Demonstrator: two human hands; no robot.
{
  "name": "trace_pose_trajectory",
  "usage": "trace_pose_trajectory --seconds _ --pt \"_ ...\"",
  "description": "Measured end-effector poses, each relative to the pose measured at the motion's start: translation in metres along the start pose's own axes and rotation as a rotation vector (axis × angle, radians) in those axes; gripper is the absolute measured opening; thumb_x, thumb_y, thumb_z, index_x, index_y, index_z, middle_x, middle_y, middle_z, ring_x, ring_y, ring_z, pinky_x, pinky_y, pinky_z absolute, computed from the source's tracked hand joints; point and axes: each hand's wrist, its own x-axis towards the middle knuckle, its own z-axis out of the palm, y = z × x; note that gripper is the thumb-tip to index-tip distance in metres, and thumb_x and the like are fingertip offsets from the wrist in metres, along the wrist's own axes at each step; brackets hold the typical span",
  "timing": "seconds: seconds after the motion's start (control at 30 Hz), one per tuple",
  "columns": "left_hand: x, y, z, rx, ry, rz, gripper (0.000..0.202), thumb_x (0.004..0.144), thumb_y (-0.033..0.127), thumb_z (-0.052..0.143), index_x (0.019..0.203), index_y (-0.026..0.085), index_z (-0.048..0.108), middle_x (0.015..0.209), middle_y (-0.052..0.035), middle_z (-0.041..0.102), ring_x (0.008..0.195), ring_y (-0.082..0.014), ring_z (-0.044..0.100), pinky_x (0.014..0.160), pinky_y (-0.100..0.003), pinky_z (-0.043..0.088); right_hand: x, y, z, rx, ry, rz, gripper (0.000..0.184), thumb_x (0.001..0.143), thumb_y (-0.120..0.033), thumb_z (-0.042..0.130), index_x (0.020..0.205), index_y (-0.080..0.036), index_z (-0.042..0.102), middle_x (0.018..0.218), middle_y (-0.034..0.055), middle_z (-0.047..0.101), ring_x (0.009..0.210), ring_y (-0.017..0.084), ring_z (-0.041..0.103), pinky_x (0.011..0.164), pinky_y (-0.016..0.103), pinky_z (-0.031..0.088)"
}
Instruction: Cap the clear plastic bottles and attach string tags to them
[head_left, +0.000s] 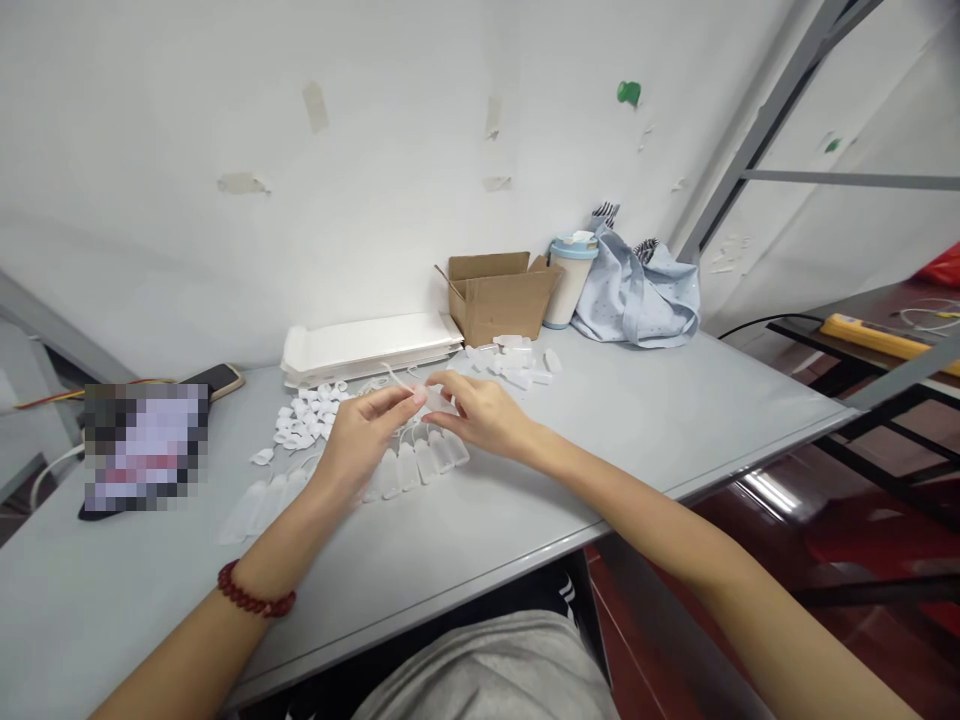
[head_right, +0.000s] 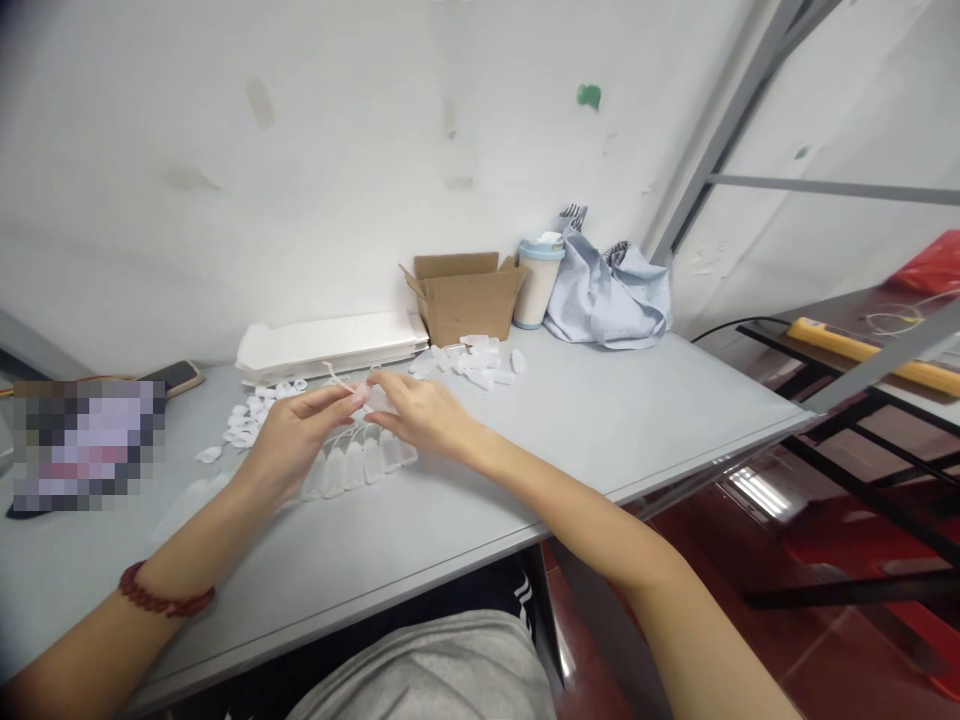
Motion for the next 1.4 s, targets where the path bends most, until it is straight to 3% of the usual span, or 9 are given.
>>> trace_pose_trajectory --seconds 0.13,0.37,0.57,0.63,0.73,0.83,0.93,1.2,1.4 --pt "0.000 -0.002 -0.001 -0.115 -0.080 -0.046 0.027 0.072 0.043 0.076 0.089 0.022 0.076 0.102 -0.0044 0.072 0.099 -0.0214 0.060 0.085 -0.032 0.045 0.000 -0.001 0.002 0.066 0.024 0.001 0.033 0.088 -0.029 0.063 0.116 -0.017 0.051 0.093 0.0063 0.067 0.067 0.012 0.059 0.063 0.025 0.044" --pt "0.003 -0.003 -0.002 -0.135 -0.162 0.016 0.034 0.077 0.044 0.071 0.103 0.022 0.074 0.106 -0.0061 0.072 0.100 -0.0231 0.061 0.093 -0.038 0.043 0.000 -0.002 -0.002 0.319 0.082 -0.027 0.030 0.089 -0.030 0.060 0.117 -0.018 0.056 0.094 0.0039 0.068 0.061 0.008 0.056 0.061 0.022 0.048" --pt "0.002 -0.006 0.000 0.087 -0.032 0.102 0.031 0.081 0.044 0.064 0.098 0.020 0.073 0.101 -0.0060 0.073 0.099 -0.0237 0.062 0.088 -0.036 0.048 0.002 -0.002 -0.004 0.365 0.115 0.007 0.024 0.087 -0.028 0.061 0.109 -0.017 0.062 0.086 0.0018 0.067 0.057 0.007 0.054 0.059 0.022 0.048" --pt "0.000 -0.006 0.001 0.249 0.082 0.209 0.030 0.083 0.041 0.061 0.100 0.019 0.071 0.101 -0.0067 0.072 0.095 -0.0233 0.063 0.084 -0.036 0.050 0.002 -0.001 -0.004 0.375 0.116 0.065 0.022 0.085 -0.028 0.064 0.103 -0.016 0.063 0.084 0.0017 0.068 0.056 0.007 0.054 0.059 0.022 0.047" --pt "-0.002 -0.007 0.002 0.515 0.214 0.519 0.029 0.086 0.033 0.056 0.109 0.017 0.065 0.105 -0.0090 0.068 0.094 -0.0230 0.062 0.080 -0.037 0.052 0.003 -0.002 -0.004 0.416 0.113 0.163 0.021 0.083 -0.030 0.066 0.097 -0.016 0.062 0.082 0.0017 0.068 0.055 0.008 0.055 0.058 0.023 0.046" --pt "-0.004 -0.009 0.002 0.718 0.169 0.843 0.030 0.088 0.025 0.055 0.116 0.015 0.059 0.111 -0.0119 0.064 0.104 -0.0248 0.058 0.089 -0.042 0.049 0.004 -0.002 -0.005 0.446 0.101 0.238 0.022 0.080 -0.031 0.068 0.094 -0.015 0.060 0.079 0.0012 0.066 0.056 0.008 0.056 0.058 0.024 0.045" --pt "-0.003 -0.011 0.002 0.841 0.060 0.977 0.035 0.087 0.026 0.060 0.120 0.015 0.056 0.116 -0.0133 0.063 0.111 -0.0283 0.054 0.096 -0.047 0.044 0.004 -0.003 -0.007 0.479 0.091 0.313 0.022 0.078 -0.030 0.068 0.090 -0.015 0.057 0.074 -0.0010 0.062 0.057 0.009 0.056 0.057 0.023 0.044" --pt "0.000 -0.019 0.007 0.899 -0.027 0.907 0.038 0.085 0.031 0.064 0.119 0.017 0.057 0.122 -0.0137 0.063 0.115 -0.0335 0.049 0.095 -0.050 0.042 0.007 -0.006 -0.017 0.493 -0.042 0.470 0.022 0.070 -0.020 0.066 0.082 -0.018 0.048 0.068 -0.0042 0.060 0.043 0.007 0.055 0.048 0.021 0.042" --pt "-0.007 -0.020 0.020 0.904 -0.179 0.828 0.032 0.085 0.031 0.063 0.112 0.015 0.059 0.112 -0.0119 0.066 0.112 -0.0329 0.048 0.094 -0.050 0.041 0.006 0.003 -0.032 0.461 -0.409 0.552 0.012 0.072 -0.018 0.063 0.077 -0.016 0.052 0.053 -0.0013 0.061 0.044 0.013 0.061 0.044 0.021 0.045"
